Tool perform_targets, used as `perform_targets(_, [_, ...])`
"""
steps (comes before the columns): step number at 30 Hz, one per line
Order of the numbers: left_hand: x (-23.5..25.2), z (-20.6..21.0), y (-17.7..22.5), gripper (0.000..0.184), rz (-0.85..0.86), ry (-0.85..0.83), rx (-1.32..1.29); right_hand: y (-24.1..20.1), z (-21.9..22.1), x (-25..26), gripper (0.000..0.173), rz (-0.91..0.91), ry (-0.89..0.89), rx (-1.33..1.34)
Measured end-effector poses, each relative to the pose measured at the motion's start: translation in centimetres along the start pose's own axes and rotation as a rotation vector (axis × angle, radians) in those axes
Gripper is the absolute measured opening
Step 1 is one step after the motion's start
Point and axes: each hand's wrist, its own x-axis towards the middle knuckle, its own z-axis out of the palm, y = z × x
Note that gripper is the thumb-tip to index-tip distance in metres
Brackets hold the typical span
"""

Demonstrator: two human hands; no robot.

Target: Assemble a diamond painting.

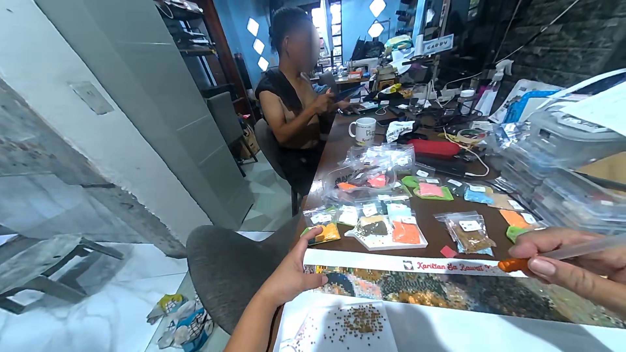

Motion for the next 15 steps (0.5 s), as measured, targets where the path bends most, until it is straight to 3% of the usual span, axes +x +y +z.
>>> perform_targets(15, [-0.09, 0.02, -0.02, 0.097, -0.016, -0.008, -0.017, 0.40, -0.64, 0.23, 0.012, 0.023, 0.038, 0.008])
